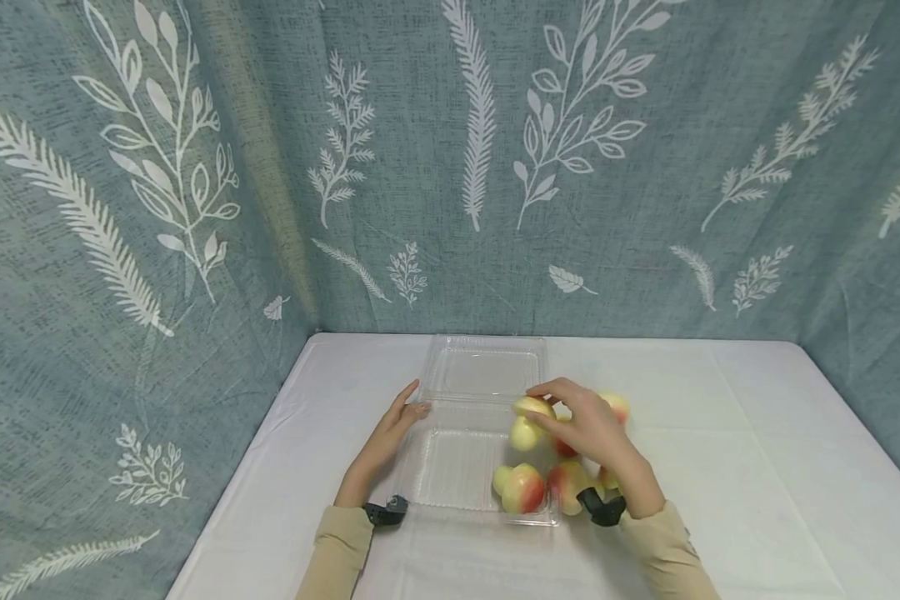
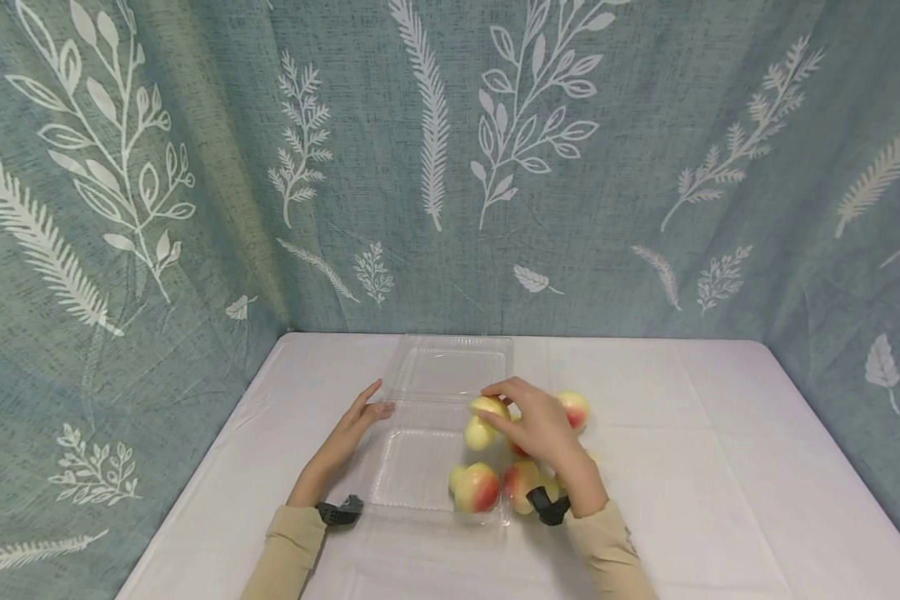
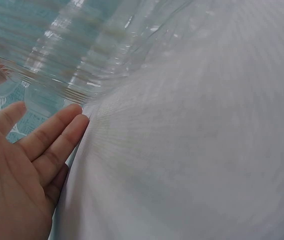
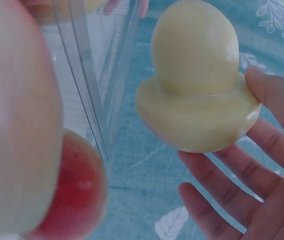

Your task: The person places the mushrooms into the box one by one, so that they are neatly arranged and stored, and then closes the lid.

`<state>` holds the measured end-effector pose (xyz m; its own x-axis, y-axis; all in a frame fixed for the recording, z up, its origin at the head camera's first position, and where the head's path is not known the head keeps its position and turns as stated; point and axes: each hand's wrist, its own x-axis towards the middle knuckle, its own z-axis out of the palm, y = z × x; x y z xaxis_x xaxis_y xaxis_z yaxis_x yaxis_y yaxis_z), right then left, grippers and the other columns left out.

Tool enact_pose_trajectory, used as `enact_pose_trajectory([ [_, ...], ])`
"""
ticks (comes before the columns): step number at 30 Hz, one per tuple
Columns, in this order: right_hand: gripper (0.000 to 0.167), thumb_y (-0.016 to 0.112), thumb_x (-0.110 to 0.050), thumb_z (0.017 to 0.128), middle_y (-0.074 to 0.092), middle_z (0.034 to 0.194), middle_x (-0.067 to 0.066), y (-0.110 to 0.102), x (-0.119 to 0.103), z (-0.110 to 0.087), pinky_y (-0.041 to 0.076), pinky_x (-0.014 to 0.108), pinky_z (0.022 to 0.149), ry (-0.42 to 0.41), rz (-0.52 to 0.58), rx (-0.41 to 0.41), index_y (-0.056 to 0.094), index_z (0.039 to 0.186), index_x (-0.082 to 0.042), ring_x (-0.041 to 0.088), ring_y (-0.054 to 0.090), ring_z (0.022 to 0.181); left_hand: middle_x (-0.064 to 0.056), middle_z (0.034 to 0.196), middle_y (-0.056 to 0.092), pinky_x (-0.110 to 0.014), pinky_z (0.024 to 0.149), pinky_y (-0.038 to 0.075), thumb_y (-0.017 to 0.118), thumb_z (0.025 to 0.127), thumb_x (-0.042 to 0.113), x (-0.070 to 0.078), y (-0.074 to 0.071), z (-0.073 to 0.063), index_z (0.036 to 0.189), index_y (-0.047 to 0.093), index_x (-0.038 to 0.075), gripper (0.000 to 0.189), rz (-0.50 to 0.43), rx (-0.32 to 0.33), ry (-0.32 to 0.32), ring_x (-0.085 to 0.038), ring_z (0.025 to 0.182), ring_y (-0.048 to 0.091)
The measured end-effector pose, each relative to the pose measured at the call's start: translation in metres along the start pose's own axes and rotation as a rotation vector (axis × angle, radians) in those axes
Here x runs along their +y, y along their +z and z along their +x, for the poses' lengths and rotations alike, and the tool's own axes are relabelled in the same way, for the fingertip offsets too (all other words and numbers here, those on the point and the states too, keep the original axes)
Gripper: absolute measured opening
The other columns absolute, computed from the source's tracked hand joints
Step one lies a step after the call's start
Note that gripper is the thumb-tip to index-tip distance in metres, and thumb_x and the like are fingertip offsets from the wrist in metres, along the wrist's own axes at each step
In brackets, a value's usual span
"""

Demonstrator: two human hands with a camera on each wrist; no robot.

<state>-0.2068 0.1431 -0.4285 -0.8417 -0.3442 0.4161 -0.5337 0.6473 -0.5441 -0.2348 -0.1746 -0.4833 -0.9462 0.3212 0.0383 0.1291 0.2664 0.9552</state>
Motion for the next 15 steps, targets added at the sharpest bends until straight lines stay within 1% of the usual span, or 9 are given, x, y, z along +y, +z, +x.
enact_pose_trajectory([
  [3, 0.029, 0.070, -0.035, 0.082, 0.065, 0.104, -0.008, 0.003, -0.001, 0.000, 0.052, 0.036, 0.075, -0.007, 0.000, -0.004, 0.067, 0.107, -0.021, 0.010, 0.063, 0.088, -0.026, 0.134, 0.046, -0.055, 0.108, 0.023, 0.036, 0.101, 0.017, 0.002, 0.000, -0.001, 0.149, 0.013, 0.005, 0.054, 0.001, -0.003, -0.011, -0.040, 0.123, 0.046],
  [7, 0.027, 0.070, -0.033, 0.082, 0.066, 0.104, -0.007, 0.008, -0.003, 0.000, 0.052, 0.037, 0.074, -0.021, 0.005, -0.006, 0.067, 0.105, -0.020, 0.010, 0.063, 0.087, -0.025, 0.135, 0.046, -0.056, 0.108, 0.023, 0.036, 0.101, 0.018, 0.001, 0.000, -0.001, 0.149, 0.013, 0.006, 0.054, -0.006, -0.002, -0.014, -0.039, 0.123, 0.045],
  [15, 0.024, 0.072, -0.030, 0.081, 0.066, 0.100, -0.009, 0.017, -0.002, -0.002, 0.051, 0.028, 0.069, -0.043, -0.023, 0.001, 0.067, 0.103, -0.021, 0.007, 0.062, 0.084, -0.027, 0.135, 0.044, -0.056, 0.108, 0.022, 0.037, 0.101, 0.018, -0.001, -0.002, -0.001, 0.149, 0.013, 0.006, 0.055, -0.007, -0.011, -0.014, -0.040, 0.124, 0.045],
])
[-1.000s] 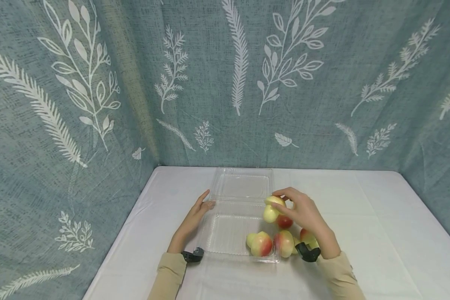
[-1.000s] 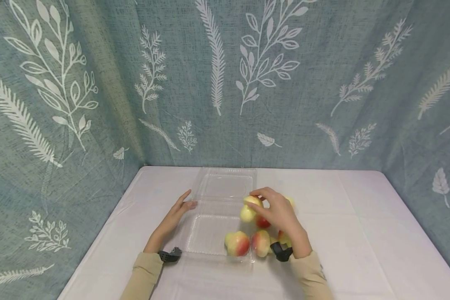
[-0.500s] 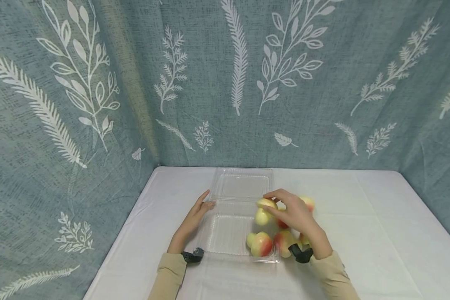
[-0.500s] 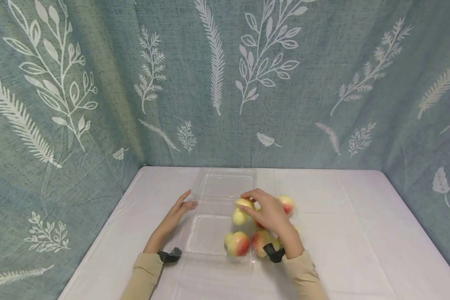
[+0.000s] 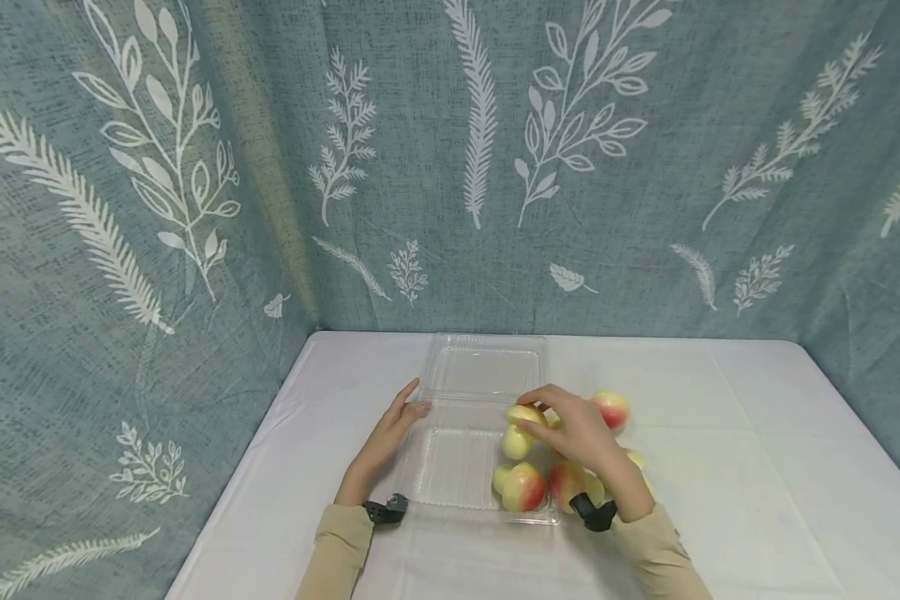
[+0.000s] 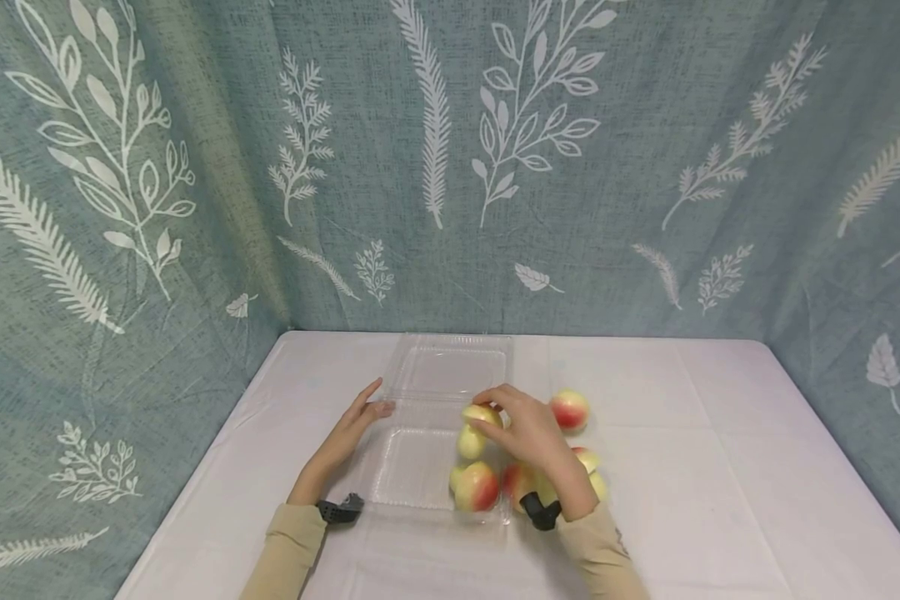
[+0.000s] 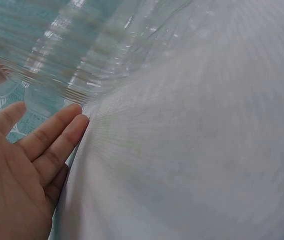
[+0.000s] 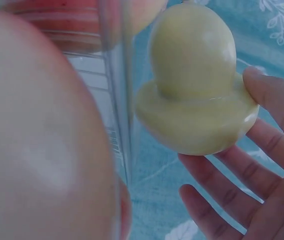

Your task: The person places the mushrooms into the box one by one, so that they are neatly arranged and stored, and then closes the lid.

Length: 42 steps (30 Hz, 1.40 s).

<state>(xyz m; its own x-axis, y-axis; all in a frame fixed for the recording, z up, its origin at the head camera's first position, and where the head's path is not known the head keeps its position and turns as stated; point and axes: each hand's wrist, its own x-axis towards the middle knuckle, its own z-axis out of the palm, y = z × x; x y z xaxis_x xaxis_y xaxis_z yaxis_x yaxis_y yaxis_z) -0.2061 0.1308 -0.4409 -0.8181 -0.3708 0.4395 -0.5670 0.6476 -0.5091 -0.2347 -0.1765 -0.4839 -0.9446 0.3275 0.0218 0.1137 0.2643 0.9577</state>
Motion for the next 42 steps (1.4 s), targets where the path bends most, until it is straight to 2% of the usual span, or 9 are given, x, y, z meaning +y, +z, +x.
enact_pose_trajectory([
  [14, 0.023, 0.070, -0.034, 0.082, 0.064, 0.098, -0.011, 0.008, 0.000, -0.003, 0.049, 0.023, 0.068, 0.028, -0.046, -0.028, 0.067, 0.103, -0.023, 0.004, 0.059, 0.082, -0.027, 0.136, 0.044, -0.055, 0.108, 0.023, 0.037, 0.101, 0.019, -0.001, -0.001, 0.000, 0.149, 0.013, 0.007, 0.055, -0.010, -0.004, -0.004, -0.039, 0.124, 0.044],
  [24, 0.022, 0.073, -0.029, 0.079, 0.065, 0.095, -0.009, 0.014, 0.005, -0.004, 0.047, 0.023, 0.063, -0.016, -0.114, 0.017, 0.067, 0.099, -0.022, 0.004, 0.058, 0.077, -0.026, 0.136, 0.043, -0.055, 0.108, 0.023, 0.038, 0.101, 0.019, -0.001, -0.001, 0.001, 0.149, 0.013, 0.008, 0.055, -0.015, -0.007, -0.013, -0.039, 0.124, 0.044],
  [35, 0.024, 0.072, -0.032, 0.080, 0.065, 0.095, -0.008, 0.015, 0.004, -0.006, 0.048, 0.025, 0.065, -0.004, -0.128, -0.015, 0.067, 0.100, -0.021, 0.007, 0.060, 0.078, -0.026, 0.135, 0.044, -0.055, 0.108, 0.024, 0.038, 0.101, 0.019, 0.000, 0.000, 0.001, 0.149, 0.014, 0.007, 0.055, 0.008, 0.003, -0.007, -0.039, 0.123, 0.045],
  [42, 0.023, 0.074, -0.030, 0.079, 0.065, 0.090, -0.008, 0.018, 0.002, -0.007, 0.046, 0.023, 0.060, -0.016, -0.154, -0.001, 0.067, 0.098, -0.020, 0.006, 0.057, 0.071, -0.026, 0.134, 0.045, -0.053, 0.108, 0.025, 0.038, 0.101, 0.018, 0.002, 0.001, 0.000, 0.149, 0.014, 0.007, 0.055, 0.007, 0.008, -0.008, -0.039, 0.123, 0.046],
])
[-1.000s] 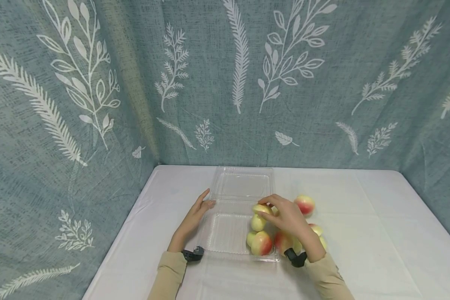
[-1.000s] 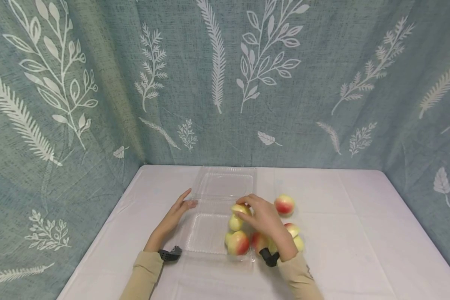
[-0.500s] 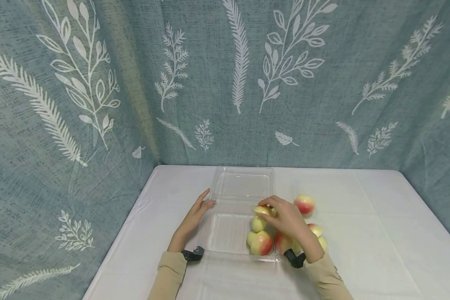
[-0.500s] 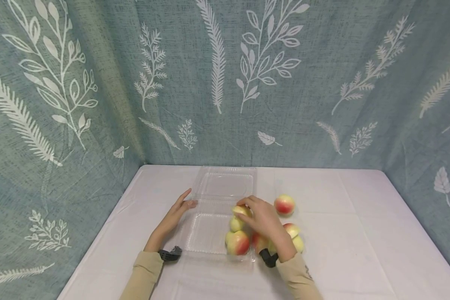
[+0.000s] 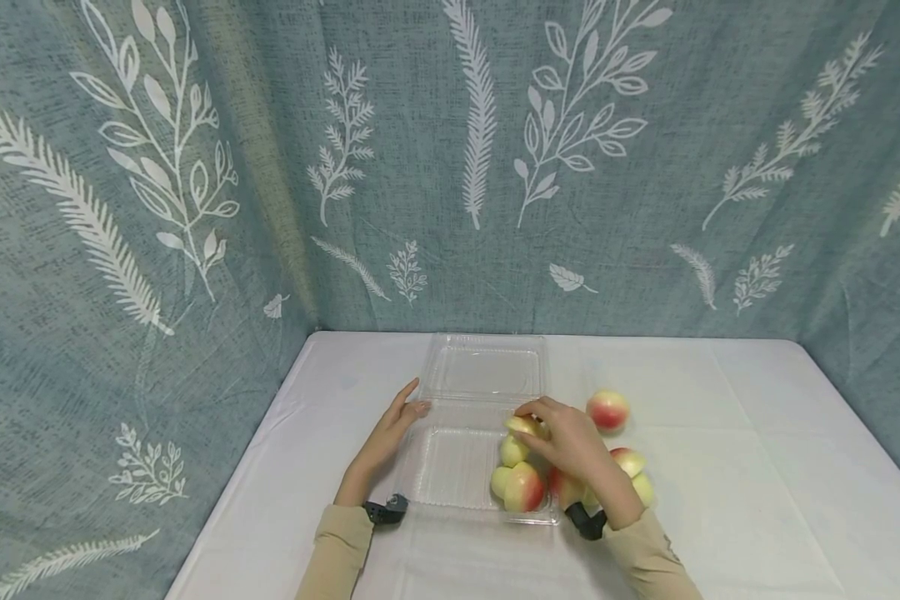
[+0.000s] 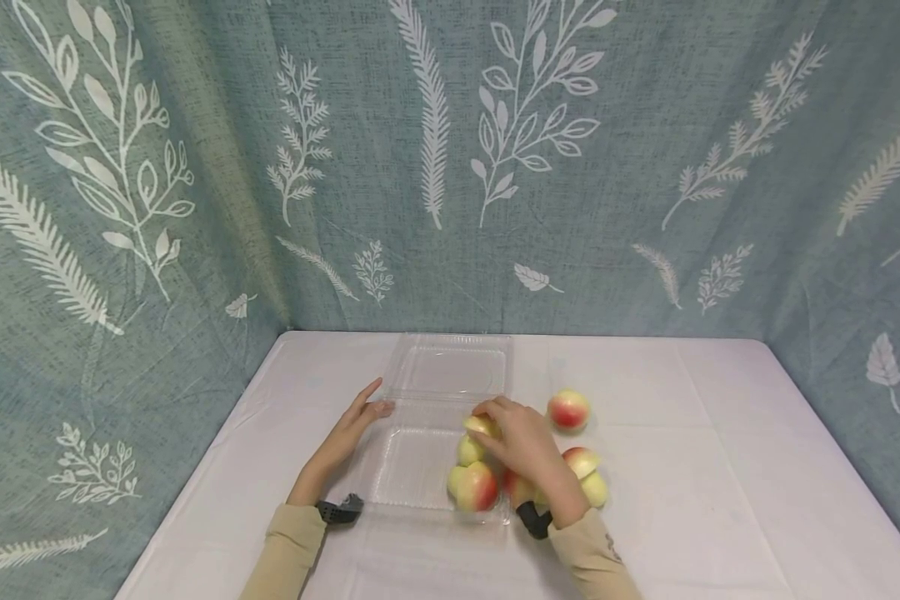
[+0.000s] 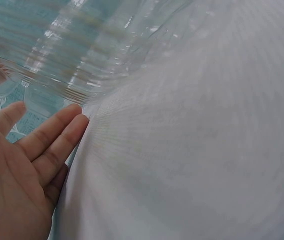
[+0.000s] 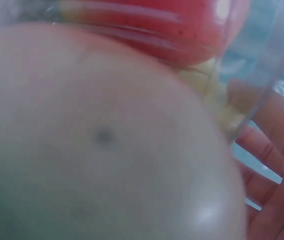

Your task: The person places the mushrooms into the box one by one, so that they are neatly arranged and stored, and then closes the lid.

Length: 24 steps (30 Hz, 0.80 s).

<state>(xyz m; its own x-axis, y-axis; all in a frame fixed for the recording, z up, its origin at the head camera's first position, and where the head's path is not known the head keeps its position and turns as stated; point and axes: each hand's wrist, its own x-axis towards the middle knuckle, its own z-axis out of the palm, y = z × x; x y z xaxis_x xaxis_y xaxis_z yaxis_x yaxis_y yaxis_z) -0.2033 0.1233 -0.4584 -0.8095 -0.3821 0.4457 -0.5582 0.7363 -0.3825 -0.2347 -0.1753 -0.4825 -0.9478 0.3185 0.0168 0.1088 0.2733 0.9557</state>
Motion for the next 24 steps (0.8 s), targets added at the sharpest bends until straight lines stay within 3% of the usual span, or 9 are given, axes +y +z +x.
enact_pose_trajectory([
  [7, 0.023, 0.075, -0.029, 0.078, 0.065, 0.088, -0.008, 0.003, 0.000, -0.001, 0.044, 0.022, 0.058, -0.020, -0.015, 0.009, 0.068, 0.097, -0.019, 0.006, 0.055, 0.066, -0.026, 0.134, 0.046, -0.055, 0.108, 0.025, 0.038, 0.101, 0.018, -0.001, 0.000, -0.001, 0.149, 0.015, 0.006, 0.054, 0.009, 0.006, 0.009, -0.039, 0.122, 0.047],
  [15, 0.023, 0.074, -0.029, 0.079, 0.067, 0.091, -0.006, 0.004, 0.003, -0.003, 0.046, 0.024, 0.061, 0.005, -0.004, -0.022, 0.068, 0.098, -0.018, 0.010, 0.061, 0.073, -0.026, 0.134, 0.046, -0.053, 0.108, 0.025, 0.036, 0.101, 0.016, 0.000, 0.000, -0.001, 0.148, 0.013, 0.005, 0.054, 0.018, 0.000, 0.011, -0.039, 0.123, 0.046],
  [22, 0.021, 0.075, -0.027, 0.078, 0.067, 0.090, -0.005, 0.006, 0.004, -0.003, 0.046, 0.023, 0.059, 0.007, -0.008, -0.026, 0.068, 0.096, -0.018, 0.010, 0.058, 0.068, -0.021, 0.133, 0.049, -0.055, 0.108, 0.024, 0.040, 0.100, 0.028, -0.034, 0.000, 0.012, 0.149, 0.017, 0.014, 0.055, 0.010, 0.047, 0.017, -0.035, 0.122, 0.048],
  [24, 0.021, 0.075, -0.027, 0.078, 0.067, 0.090, -0.005, 0.006, 0.004, -0.003, 0.045, 0.024, 0.059, 0.012, -0.013, -0.032, 0.068, 0.096, -0.018, 0.010, 0.058, 0.068, -0.020, 0.133, 0.050, -0.055, 0.108, 0.025, 0.040, 0.100, 0.030, -0.037, 0.000, 0.013, 0.149, 0.018, 0.015, 0.056, 0.019, 0.053, 0.023, -0.034, 0.122, 0.048],
])
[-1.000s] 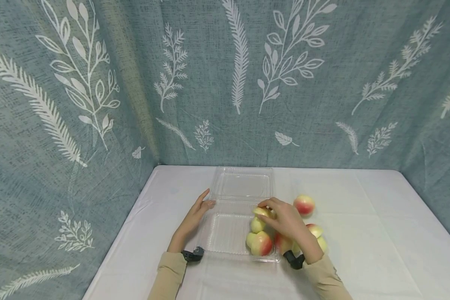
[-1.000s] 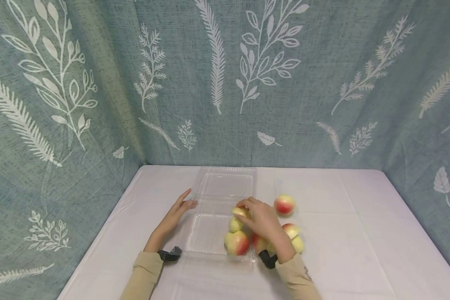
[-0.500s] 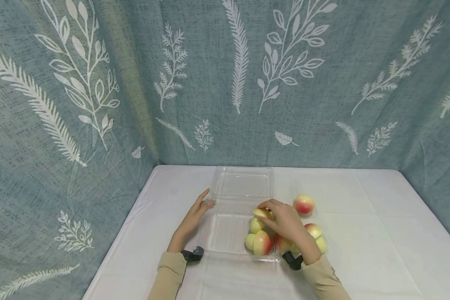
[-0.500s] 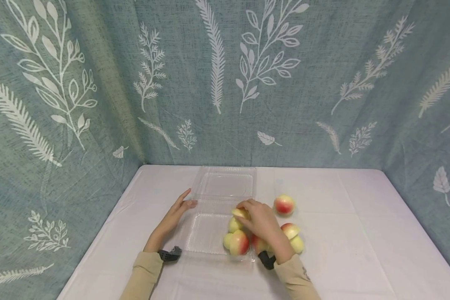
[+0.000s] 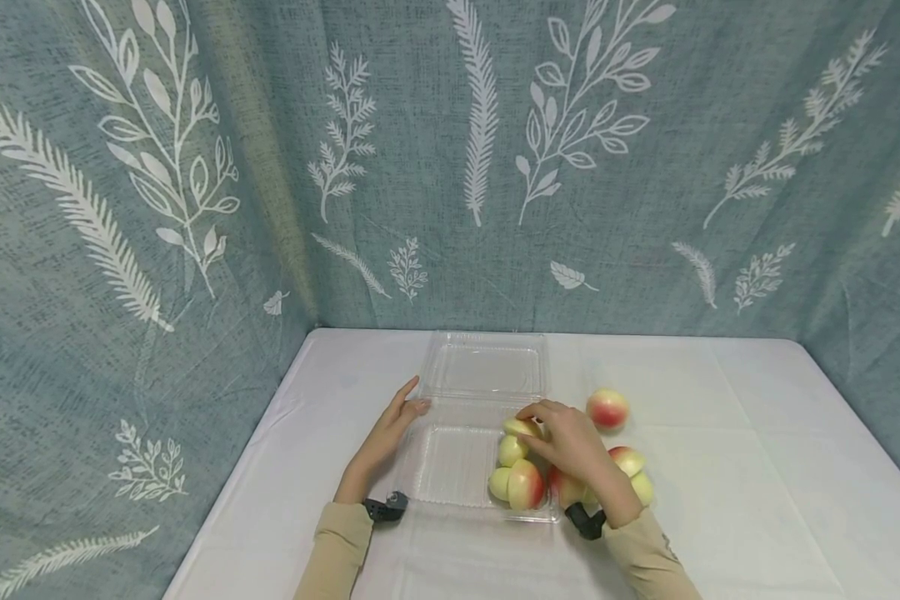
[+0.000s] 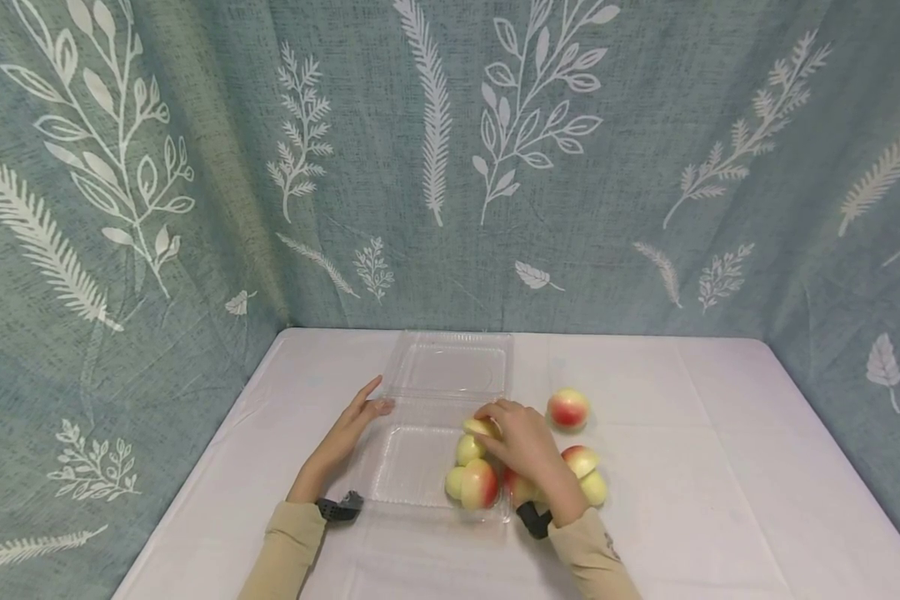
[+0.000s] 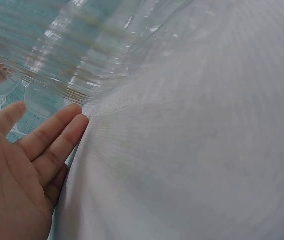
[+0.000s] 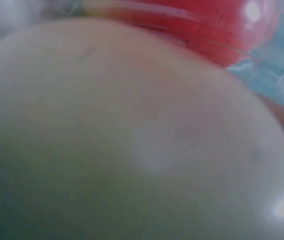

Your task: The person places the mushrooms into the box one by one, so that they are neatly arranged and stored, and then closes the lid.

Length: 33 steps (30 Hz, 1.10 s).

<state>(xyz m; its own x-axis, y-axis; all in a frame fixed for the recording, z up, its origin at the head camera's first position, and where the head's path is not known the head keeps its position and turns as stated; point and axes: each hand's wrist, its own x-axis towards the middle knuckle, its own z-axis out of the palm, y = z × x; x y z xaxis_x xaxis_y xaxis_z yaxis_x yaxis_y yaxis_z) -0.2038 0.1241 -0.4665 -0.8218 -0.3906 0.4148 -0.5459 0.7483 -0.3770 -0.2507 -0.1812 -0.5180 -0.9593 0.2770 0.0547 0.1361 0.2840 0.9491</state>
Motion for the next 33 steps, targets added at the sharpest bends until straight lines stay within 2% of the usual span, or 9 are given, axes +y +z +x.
enact_pose_trajectory([
  [5, 0.021, 0.075, -0.026, 0.078, 0.068, 0.092, -0.004, -0.001, -0.001, 0.000, 0.046, 0.026, 0.062, 0.013, 0.002, -0.010, 0.068, 0.097, -0.018, 0.013, 0.061, 0.073, -0.018, 0.134, 0.049, -0.053, 0.109, 0.024, 0.040, 0.100, 0.030, 0.003, 0.000, -0.001, 0.149, 0.018, 0.019, 0.055, -0.019, -0.007, -0.015, -0.033, 0.123, 0.048],
  [12, 0.022, 0.075, -0.026, 0.078, 0.068, 0.092, -0.004, -0.001, -0.002, -0.001, 0.047, 0.028, 0.063, 0.023, 0.011, -0.022, 0.068, 0.097, -0.018, 0.015, 0.063, 0.076, -0.025, 0.135, 0.046, -0.057, 0.108, 0.022, 0.039, 0.100, 0.018, 0.030, -0.002, -0.010, 0.149, 0.015, 0.008, 0.055, -0.029, -0.040, -0.025, -0.038, 0.124, 0.045],
  [15, 0.023, 0.075, -0.026, 0.077, 0.067, 0.092, -0.005, -0.001, -0.002, -0.001, 0.047, 0.027, 0.063, 0.021, 0.007, -0.025, 0.068, 0.098, -0.019, 0.015, 0.063, 0.076, -0.025, 0.135, 0.046, -0.055, 0.108, 0.023, 0.038, 0.101, 0.018, 0.036, -0.002, -0.012, 0.149, 0.014, 0.007, 0.055, -0.009, -0.049, -0.035, -0.037, 0.124, 0.045],
  [19, 0.024, 0.075, -0.026, 0.077, 0.067, 0.093, -0.005, -0.002, -0.002, -0.001, 0.045, 0.025, 0.061, 0.012, 0.007, -0.025, 0.068, 0.098, -0.019, 0.013, 0.061, 0.074, -0.025, 0.133, 0.047, -0.055, 0.108, 0.024, 0.038, 0.101, 0.017, 0.038, -0.002, -0.012, 0.149, 0.015, 0.006, 0.055, 0.008, -0.042, -0.036, -0.038, 0.123, 0.047],
  [28, 0.021, 0.072, -0.034, 0.079, 0.068, 0.092, -0.008, -0.001, -0.001, -0.001, 0.044, 0.025, 0.061, -0.005, 0.012, -0.023, 0.069, 0.097, -0.021, 0.012, 0.061, 0.073, -0.026, 0.134, 0.046, -0.055, 0.108, 0.023, 0.038, 0.101, 0.018, 0.037, -0.002, -0.012, 0.149, 0.015, 0.007, 0.054, -0.016, -0.052, -0.026, -0.039, 0.124, 0.045],
  [33, 0.023, 0.073, -0.032, 0.079, 0.068, 0.095, -0.008, 0.001, 0.000, -0.001, 0.047, 0.030, 0.065, -0.024, 0.016, -0.013, 0.069, 0.099, -0.022, 0.015, 0.064, 0.077, -0.027, 0.134, 0.045, -0.054, 0.109, 0.023, 0.038, 0.101, 0.017, 0.036, -0.002, -0.011, 0.149, 0.014, 0.007, 0.054, -0.020, -0.053, -0.021, -0.039, 0.124, 0.045],
])
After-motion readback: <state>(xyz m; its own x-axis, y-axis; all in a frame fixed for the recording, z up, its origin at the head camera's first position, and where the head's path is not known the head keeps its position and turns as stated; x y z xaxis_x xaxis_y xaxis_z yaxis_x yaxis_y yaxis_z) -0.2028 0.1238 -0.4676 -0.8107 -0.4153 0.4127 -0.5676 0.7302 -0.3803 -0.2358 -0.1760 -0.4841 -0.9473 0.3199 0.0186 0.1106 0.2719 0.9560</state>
